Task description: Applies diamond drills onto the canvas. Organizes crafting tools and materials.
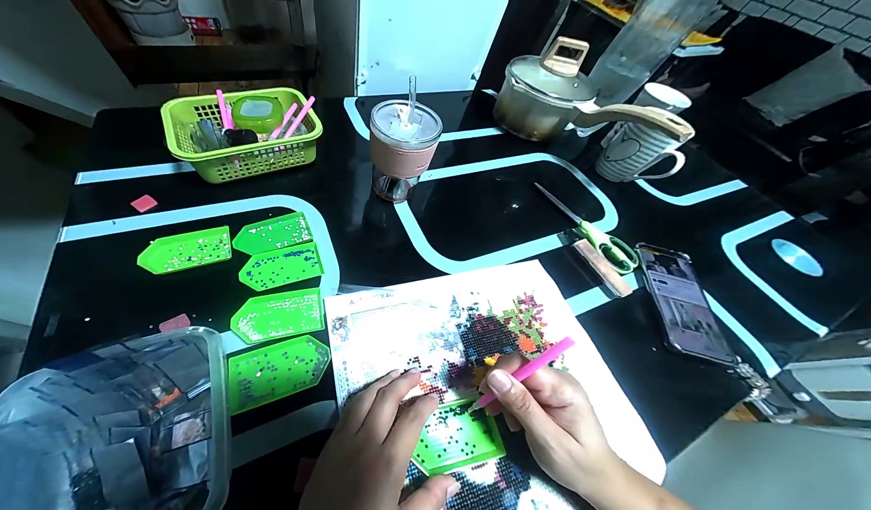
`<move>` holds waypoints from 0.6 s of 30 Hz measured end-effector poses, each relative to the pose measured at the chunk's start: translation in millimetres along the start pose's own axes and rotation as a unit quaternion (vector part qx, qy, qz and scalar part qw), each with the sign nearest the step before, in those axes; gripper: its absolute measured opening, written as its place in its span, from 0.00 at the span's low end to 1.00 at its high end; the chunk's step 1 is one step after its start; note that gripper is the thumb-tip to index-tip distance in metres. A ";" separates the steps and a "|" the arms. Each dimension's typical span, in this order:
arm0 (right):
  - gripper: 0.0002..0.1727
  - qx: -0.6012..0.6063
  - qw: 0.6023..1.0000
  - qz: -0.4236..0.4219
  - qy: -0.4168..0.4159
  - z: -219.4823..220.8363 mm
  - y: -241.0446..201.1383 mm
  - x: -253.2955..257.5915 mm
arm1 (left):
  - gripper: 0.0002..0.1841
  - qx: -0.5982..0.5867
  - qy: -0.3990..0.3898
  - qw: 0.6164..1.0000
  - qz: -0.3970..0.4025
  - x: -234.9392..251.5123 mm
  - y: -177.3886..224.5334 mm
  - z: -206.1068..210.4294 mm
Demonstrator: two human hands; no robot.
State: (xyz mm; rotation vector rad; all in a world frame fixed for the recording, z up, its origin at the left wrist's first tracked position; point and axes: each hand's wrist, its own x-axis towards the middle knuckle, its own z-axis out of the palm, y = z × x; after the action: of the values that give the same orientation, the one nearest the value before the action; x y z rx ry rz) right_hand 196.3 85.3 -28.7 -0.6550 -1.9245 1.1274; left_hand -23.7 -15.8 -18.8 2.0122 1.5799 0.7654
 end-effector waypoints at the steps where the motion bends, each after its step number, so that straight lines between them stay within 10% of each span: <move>1: 0.18 -0.002 1.000 -0.002 -0.002 0.4 0.1 0.1 | 0.29 0.000 0.000 1.000 0.000 0.1 0.1 -0.2; 18: 0.17 -0.001 1.000 -0.008 -0.010 0.7 -0.1 0.2 | 0.29 -0.002 0.005 1.000 0.000 0.2 0.1 0.6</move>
State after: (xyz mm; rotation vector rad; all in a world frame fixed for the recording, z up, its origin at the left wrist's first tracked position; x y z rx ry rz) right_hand 195.6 85.1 -28.8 -0.6309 -1.9442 1.1251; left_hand -23.2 -15.6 -19.2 2.0075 1.5828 0.7807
